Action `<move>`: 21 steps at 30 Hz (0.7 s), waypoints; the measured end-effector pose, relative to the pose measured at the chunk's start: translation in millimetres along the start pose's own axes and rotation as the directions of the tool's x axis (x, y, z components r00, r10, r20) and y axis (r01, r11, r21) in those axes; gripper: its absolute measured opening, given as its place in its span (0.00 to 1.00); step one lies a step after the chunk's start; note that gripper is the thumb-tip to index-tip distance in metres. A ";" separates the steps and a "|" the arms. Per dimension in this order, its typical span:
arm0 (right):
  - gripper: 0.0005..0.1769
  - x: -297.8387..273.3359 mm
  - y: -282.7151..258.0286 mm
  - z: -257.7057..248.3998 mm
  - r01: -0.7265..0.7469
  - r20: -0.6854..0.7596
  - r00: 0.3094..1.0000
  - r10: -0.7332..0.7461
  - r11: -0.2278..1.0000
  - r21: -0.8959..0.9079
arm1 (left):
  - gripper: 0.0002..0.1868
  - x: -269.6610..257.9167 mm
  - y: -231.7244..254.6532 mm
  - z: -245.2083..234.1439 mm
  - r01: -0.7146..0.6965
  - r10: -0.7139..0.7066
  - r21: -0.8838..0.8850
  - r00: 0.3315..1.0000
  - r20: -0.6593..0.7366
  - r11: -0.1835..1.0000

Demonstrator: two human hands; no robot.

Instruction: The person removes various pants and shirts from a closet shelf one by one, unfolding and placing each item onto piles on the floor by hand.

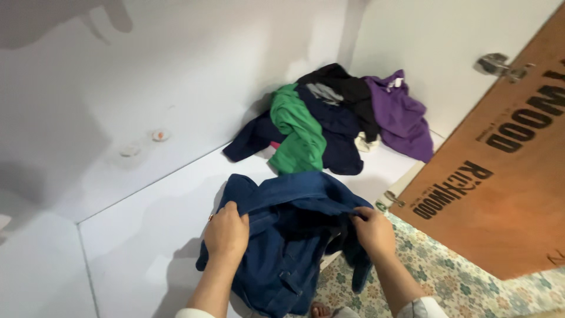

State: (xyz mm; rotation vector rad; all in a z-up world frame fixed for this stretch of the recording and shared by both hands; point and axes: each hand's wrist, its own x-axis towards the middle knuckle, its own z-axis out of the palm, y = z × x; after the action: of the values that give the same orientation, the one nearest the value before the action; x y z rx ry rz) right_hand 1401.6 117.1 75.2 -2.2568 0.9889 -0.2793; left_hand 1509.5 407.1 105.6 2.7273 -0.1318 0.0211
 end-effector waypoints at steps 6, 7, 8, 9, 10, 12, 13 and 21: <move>0.19 -27.3 54.5 -35.1 -0.054 -0.210 0.975 0.068 0.996 0.074 | 0.14 -4.8 41.4 8.1 -0.179 0.177 -0.038 0.983 -0.049 0.983; 0.19 -33.2 62.2 -42.7 -0.075 -0.228 0.970 0.090 0.994 0.075 | 0.16 -4.8 49.2 11.9 -0.226 0.223 -0.040 0.973 -0.069 0.973; 0.18 -39.0 70.8 -52.0 -0.150 -0.225 0.959 0.169 0.984 0.098 | 0.16 -5.5 56.4 15.5 -0.250 0.247 -0.045 0.967 -0.057 0.967; 0.18 -45.7 79.2 -59.8 -0.225 -0.221 0.943 0.248 0.966 0.123 | 0.16 -6.3 63.0 18.1 -0.284 0.281 -0.062 0.958 -0.062 0.957; 0.18 -51.0 88.0 -67.8 -0.246 -0.237 0.933 0.271 0.960 0.130 | 0.16 -7.9 70.7 20.8 -0.318 0.313 -0.081 0.947 -0.068 0.945; 0.17 -57.0 105.5 -81.0 -0.205 -0.314 0.912 0.264 0.956 0.208 | 0.15 -10.1 88.7 24.0 -0.374 0.368 -0.081 0.926 -0.080 0.924; 0.17 -60.4 113.9 -85.8 -0.219 -0.333 0.899 0.283 0.951 0.218 | 0.14 -11.9 99.9 23.9 -0.405 0.397 -0.080 0.912 -0.105 0.911; 0.14 -95.7 194.0 -138.8 -0.273 -0.435 0.813 0.387 0.913 0.302 | 0.14 -52.7 187.0 5.9 -0.512 0.510 -0.168 0.858 -0.059 0.842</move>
State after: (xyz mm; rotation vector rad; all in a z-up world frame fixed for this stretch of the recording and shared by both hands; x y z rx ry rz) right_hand 1163.3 21.6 63.3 -1.7908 1.5084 -0.7920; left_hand 1439.1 238.9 172.8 2.4317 -0.8171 0.1700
